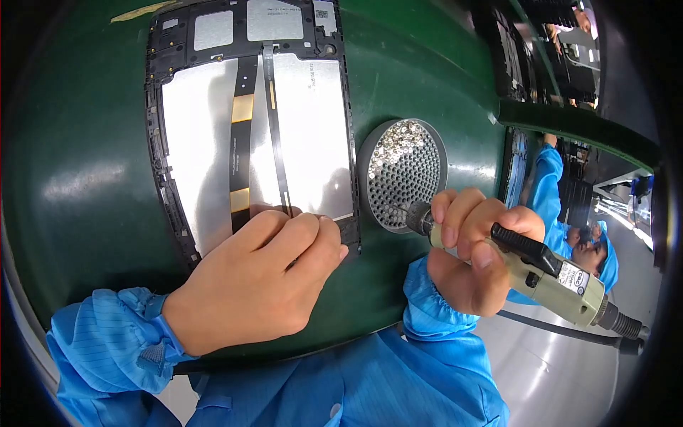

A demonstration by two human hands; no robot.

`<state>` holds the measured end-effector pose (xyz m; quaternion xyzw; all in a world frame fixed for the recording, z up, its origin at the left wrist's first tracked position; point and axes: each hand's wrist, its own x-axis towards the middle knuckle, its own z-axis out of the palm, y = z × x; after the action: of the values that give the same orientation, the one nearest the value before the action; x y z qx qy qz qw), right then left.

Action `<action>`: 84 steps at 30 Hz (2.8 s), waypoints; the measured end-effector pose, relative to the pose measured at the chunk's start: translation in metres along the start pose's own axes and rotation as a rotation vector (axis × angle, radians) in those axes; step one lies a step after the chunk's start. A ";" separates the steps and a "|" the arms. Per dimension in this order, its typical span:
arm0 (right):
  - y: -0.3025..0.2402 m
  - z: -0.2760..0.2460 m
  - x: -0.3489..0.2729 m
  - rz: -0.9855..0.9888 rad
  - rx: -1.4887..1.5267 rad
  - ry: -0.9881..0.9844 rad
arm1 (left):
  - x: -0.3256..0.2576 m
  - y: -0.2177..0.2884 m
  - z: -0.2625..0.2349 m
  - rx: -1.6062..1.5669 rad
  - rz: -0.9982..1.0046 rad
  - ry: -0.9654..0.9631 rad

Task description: The person takes tablet frames from a conveyor shelf, aligns internal components by hand, drives screws into the frames using an electric screwdriver, and places the assembled tablet frames back onto the shelf.

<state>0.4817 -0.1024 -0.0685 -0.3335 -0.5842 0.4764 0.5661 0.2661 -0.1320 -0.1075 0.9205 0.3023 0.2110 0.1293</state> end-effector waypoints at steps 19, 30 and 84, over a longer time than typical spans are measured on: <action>0.000 -0.007 -0.003 -0.045 -0.057 0.069 | -0.002 -0.007 -0.004 -0.155 -0.022 -0.019; -0.015 -0.013 -0.006 -0.005 -0.151 -0.123 | 0.011 -0.006 0.030 -0.267 -0.035 0.149; -0.018 -0.011 -0.032 -0.038 0.058 -0.186 | 0.029 0.023 0.035 -0.205 0.013 0.101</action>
<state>0.4995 -0.1361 -0.0637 -0.2603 -0.6265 0.5111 0.5277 0.3149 -0.1361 -0.1208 0.8925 0.2793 0.2880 0.2062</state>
